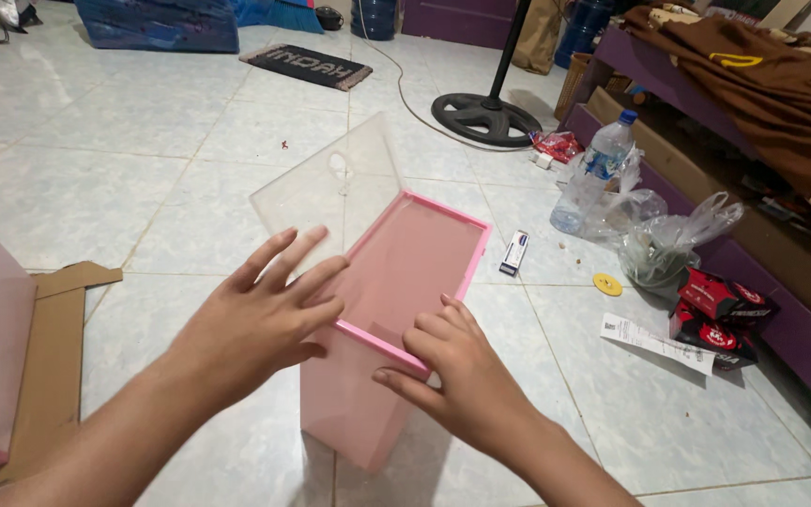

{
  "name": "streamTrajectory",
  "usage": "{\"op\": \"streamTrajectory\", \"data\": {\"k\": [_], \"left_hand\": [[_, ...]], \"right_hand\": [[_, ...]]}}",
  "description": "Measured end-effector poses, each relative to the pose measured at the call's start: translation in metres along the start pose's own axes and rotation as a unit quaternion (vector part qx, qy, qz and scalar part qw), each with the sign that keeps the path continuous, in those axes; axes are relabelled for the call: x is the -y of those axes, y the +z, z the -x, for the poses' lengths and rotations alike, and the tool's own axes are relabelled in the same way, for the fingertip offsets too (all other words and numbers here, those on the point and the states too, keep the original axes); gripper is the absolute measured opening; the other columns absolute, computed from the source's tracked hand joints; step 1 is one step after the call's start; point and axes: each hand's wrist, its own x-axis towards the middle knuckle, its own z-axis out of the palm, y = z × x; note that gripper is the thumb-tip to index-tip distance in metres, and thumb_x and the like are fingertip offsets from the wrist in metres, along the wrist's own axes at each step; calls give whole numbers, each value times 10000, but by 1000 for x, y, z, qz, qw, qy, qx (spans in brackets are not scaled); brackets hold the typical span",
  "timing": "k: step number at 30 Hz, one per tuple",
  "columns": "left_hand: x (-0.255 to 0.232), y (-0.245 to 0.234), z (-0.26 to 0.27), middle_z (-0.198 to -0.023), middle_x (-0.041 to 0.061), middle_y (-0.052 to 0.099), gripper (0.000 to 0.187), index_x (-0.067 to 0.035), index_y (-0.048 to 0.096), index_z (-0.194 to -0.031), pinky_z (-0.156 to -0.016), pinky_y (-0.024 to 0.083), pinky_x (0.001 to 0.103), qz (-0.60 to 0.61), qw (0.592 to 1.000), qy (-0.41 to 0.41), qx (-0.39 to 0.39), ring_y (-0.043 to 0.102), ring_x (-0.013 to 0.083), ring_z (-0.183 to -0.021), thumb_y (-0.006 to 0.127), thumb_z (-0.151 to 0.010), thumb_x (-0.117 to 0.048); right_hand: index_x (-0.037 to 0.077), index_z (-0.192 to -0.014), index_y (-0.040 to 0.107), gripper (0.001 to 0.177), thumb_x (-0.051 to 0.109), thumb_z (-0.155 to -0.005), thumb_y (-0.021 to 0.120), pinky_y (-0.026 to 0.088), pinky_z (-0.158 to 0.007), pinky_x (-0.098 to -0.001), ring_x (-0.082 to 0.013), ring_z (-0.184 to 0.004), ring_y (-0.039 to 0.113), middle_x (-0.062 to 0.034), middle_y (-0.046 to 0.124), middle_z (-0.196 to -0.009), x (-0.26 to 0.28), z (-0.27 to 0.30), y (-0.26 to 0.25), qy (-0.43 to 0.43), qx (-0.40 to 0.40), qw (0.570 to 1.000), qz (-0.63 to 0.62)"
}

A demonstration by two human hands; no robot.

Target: The person assembles a pink plastic drawer by attaching the lid and securing the frame. They repeatedly open and close the lid to check the fit and alignment.

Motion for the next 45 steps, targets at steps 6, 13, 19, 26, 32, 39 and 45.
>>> {"op": "streamTrajectory", "data": {"k": [6, 13, 19, 26, 32, 39, 45], "left_hand": [[-18, 12, 3, -1484, 118, 519, 531, -205, 565, -1186, -1176, 8, 559, -56, 992, -38, 109, 313, 265, -1494, 787, -709, -276], [-38, 21, 2, -1445, 170, 541, 565, -113, 558, -1227, -1217, 49, 540, -41, 996, -79, 30, 347, 268, -1450, 749, -745, -337], [-43, 27, 5, -1407, 240, 528, 683, 73, 533, -1230, -1233, 171, 470, 14, 998, -62, 1, 395, 335, -1420, 731, -716, -331], [-54, 37, 8, -1283, 225, 550, 850, 85, 524, -1257, -1241, 173, 504, 116, 984, -115, -74, 430, 368, -1359, 775, -628, -430], [-81, 61, 4, -1346, 189, 500, 698, 38, 525, -1265, -1285, 163, 540, 90, 961, -222, -137, 340, 371, -1468, 764, -746, -362], [-89, 66, 2, -1310, 202, 483, 723, 39, 504, -1232, -1229, 115, 628, 112, 951, -240, -161, 306, 400, -1454, 794, -721, -381], [-95, 63, -2, -1351, 227, 480, 782, 65, 448, -1325, -1259, 112, 605, 113, 955, -214, -170, 316, 451, -1469, 798, -747, -330]], "right_hand": [[78, -937, 656, 208, 230, -838, 757, 295, -1178, -544, -284, -927, 632, -90, 638, -823, -2, -8, -7, 29, 51, 998, 33], [60, -952, 611, 135, 164, -909, 685, 488, -856, -426, -315, -677, 658, -122, 694, -703, 21, -16, 18, 55, 52, 988, 133], [67, -845, 640, 192, 223, -763, 717, 454, -683, -384, -268, -532, 648, -84, 679, -590, 25, -23, 27, 58, -24, 991, 121], [50, -869, 670, 234, 243, -748, 725, 449, -641, -374, -250, -504, 630, -73, 659, -580, 20, -22, 33, -2, -104, 986, 131], [72, -843, 659, 129, 191, -801, 685, 428, -618, -397, -275, -495, 611, -83, 631, -555, 18, -20, 37, 0, -104, 982, 157], [73, -806, 607, 106, 151, -815, 678, 405, -586, -394, -294, -491, 605, -96, 620, -558, 18, -19, 37, -3, -96, 982, 161], [13, -965, 603, 157, 106, -859, 673, 469, -855, -466, -298, -665, 636, -106, 629, -693, 12, -9, 31, -46, -81, 986, 137]]}}
